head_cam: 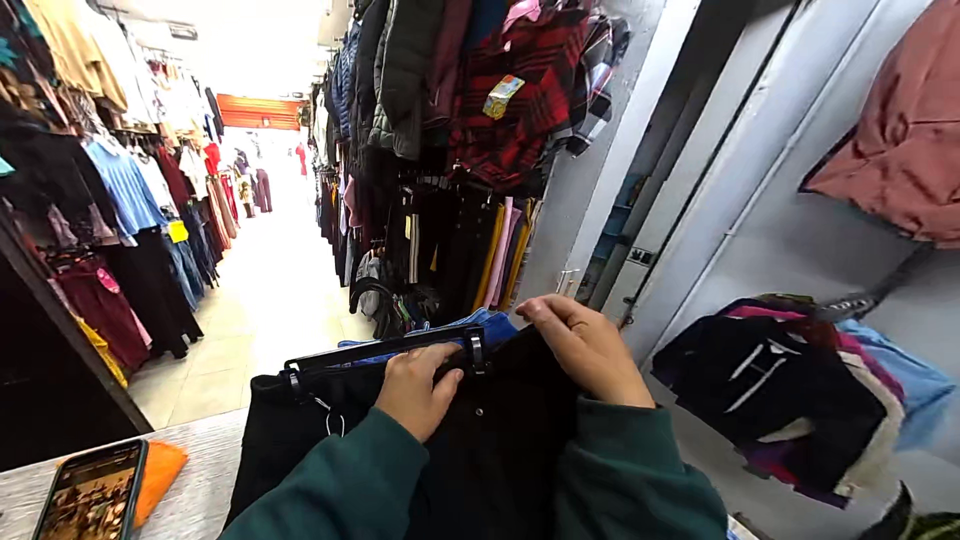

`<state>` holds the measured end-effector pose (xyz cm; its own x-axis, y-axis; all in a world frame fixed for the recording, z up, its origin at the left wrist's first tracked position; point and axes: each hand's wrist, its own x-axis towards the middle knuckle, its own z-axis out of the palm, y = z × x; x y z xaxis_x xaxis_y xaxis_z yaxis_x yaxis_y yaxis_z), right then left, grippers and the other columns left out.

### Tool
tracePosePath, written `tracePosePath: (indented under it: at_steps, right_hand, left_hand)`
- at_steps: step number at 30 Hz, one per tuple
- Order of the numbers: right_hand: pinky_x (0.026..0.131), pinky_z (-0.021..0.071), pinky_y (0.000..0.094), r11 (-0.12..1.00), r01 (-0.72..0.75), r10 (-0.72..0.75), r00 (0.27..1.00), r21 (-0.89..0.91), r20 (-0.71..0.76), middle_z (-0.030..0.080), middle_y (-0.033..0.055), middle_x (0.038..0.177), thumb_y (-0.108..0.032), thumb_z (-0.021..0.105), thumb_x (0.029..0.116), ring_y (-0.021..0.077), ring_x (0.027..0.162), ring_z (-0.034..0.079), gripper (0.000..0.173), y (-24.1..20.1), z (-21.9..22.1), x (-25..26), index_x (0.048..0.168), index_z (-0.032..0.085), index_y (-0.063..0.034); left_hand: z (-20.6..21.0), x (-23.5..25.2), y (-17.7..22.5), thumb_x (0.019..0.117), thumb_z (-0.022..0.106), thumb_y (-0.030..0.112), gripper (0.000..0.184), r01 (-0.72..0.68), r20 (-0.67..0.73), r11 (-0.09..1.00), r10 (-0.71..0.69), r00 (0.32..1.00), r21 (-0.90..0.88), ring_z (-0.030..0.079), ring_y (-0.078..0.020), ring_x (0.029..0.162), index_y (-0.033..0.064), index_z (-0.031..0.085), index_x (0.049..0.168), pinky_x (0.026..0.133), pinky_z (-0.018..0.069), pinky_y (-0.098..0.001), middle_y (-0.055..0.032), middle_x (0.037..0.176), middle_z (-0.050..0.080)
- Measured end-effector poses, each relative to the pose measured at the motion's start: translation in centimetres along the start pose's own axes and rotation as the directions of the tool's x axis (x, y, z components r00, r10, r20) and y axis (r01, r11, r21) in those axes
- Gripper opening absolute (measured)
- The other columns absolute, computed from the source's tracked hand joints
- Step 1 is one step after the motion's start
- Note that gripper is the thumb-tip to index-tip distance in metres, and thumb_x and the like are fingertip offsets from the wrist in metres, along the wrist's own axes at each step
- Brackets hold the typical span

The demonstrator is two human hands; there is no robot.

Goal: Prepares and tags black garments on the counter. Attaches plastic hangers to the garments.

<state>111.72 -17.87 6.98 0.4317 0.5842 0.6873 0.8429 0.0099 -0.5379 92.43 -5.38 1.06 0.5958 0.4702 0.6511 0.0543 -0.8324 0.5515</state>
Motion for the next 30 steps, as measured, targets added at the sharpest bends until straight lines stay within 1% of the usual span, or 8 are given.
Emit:
tracePosePath:
  at_steps: [3, 6, 10, 14, 19, 25, 27, 30]
  right_hand:
    - [0.068, 0.0515, 0.0527, 0.995, -0.096, 0.098, 0.972, -0.019, 0.212, 0.069, 0.0051, 0.082, -0.042, 0.061, 0.1011, 0.0214, 0.077, 0.067, 0.03, 1.2, -0.2, 0.1, 0.105, 0.073, -0.015]
    - [0.069, 0.057, 0.0413, 0.999, -0.026, 0.013, 0.96, 0.044, 0.279, 0.072, -0.0037, 0.084, -0.036, 0.078, 0.0882, 0.011, 0.078, 0.069, 0.02, 1.3, 0.1, 0.1, 0.099, 0.073, -0.0197]
    - [0.081, 0.0602, 0.0381, 0.985, -0.103, 0.032, 0.894, 0.135, 0.447, 0.073, -0.0039, 0.102, -0.037, 0.089, 0.0733, 0.0103, 0.093, 0.07, 0.05, 2.8, -0.4, 0.2, 0.117, 0.068, -0.0249]
    - [0.079, 0.0621, 0.0395, 0.978, -0.11, 0.027, 0.91, 0.179, 0.413, 0.076, -0.0027, 0.099, -0.024, 0.089, 0.0737, 0.0128, 0.09, 0.073, 0.062, 2.3, -0.4, 0.2, 0.13, 0.062, -0.0268]
    - [0.08, 0.0615, 0.0346, 0.953, -0.014, -0.12, 0.901, 0.303, 0.418, 0.073, -0.0035, 0.1, -0.014, 0.085, 0.0764, 0.0121, 0.092, 0.071, 0.046, 2.4, -0.4, -0.1, 0.119, 0.069, -0.0219]
    - [0.091, 0.0567, 0.0383, 0.993, -0.053, -0.02, 0.814, 0.11, 0.581, 0.074, -0.0028, 0.106, -0.047, 0.087, 0.0745, 0.0115, 0.101, 0.069, 0.059, 2.5, -0.3, -0.4, 0.122, 0.07, -0.018]
    - [0.089, 0.0572, 0.037, 0.993, -0.054, -0.023, 0.769, 0.101, 0.639, 0.076, -0.0043, 0.102, -0.046, 0.084, 0.0792, 0.0087, 0.097, 0.07, 0.042, 2.4, 0.0, -0.4, 0.111, 0.077, -0.0196]
    - [0.08, 0.0576, 0.0329, 0.994, 0.032, -0.09, 0.801, 0.108, 0.591, 0.076, -0.008, 0.092, -0.04, 0.079, 0.0867, 0.0039, 0.086, 0.07, 0.021, 2.9, 0.7, -0.3, 0.099, 0.081, -0.0232]
  left_hand:
    - [0.4, -0.2, -0.3, 0.0928, 0.071, 0.02, 0.034, -0.075, -0.005, 0.996, 0.075, 0.997, 0.039, 0.071, -0.0256, 0.111, 0.0065, 0.072, 0.124, 0.101, 0.0497, -0.058, -0.0087, 0.115, 0.075]
    - [0.6, -0.3, -0.3, 0.0873, 0.076, 0.019, 0.037, -0.15, -0.019, 0.985, 0.152, 0.988, 0.085, 0.072, -0.0279, 0.106, 0.003, 0.073, 0.12, 0.098, 0.0526, -0.057, -0.0116, 0.111, 0.076]
    - [0.3, -0.4, -0.1, 0.0882, 0.075, 0.021, 0.026, -0.29, -0.036, 0.894, 0.321, 0.946, 0.342, 0.076, -0.0237, 0.094, 0.0055, 0.076, 0.109, 0.083, 0.0621, -0.0449, -0.009, 0.1, 0.077]
    - [-2.5, 1.4, 1.6, 0.0944, 0.068, 0.019, 0.021, -0.413, -0.117, 0.839, 0.478, 0.871, 0.353, 0.073, -0.0207, 0.099, 0.0073, 0.076, 0.109, 0.085, 0.0614, -0.04, -0.0068, 0.104, 0.075]
    - [-4.0, 5.1, 2.9, 0.1083, 0.048, 0.028, 0.038, -0.245, 0.143, 0.96, 0.226, 0.964, 0.137, 0.067, -0.0271, 0.112, 0.003, 0.067, 0.129, 0.097, 0.053, -0.052, -0.0136, 0.119, 0.07]
    - [-2.4, 5.6, 2.9, 0.1078, 0.049, 0.035, 0.039, -0.043, 0.352, 0.997, 0.019, 0.936, 0.06, 0.065, -0.0262, 0.102, 0.0066, 0.075, 0.113, 0.092, 0.0527, -0.0497, -0.0126, 0.105, 0.067]
    - [-2.1, 5.3, 2.4, 0.1068, 0.051, 0.038, 0.04, -0.045, 0.384, 0.996, 0.012, 0.923, 0.077, 0.064, -0.0264, 0.104, 0.006, 0.075, 0.109, 0.094, 0.0513, -0.0495, -0.0128, 0.106, 0.067]
    - [-1.7, 5.1, 1.4, 0.1041, 0.056, 0.042, 0.04, -0.205, 0.326, 0.967, 0.147, 0.934, 0.151, 0.063, -0.0235, 0.102, 0.0081, 0.077, 0.102, 0.092, 0.0501, -0.047, -0.008, 0.101, 0.068]
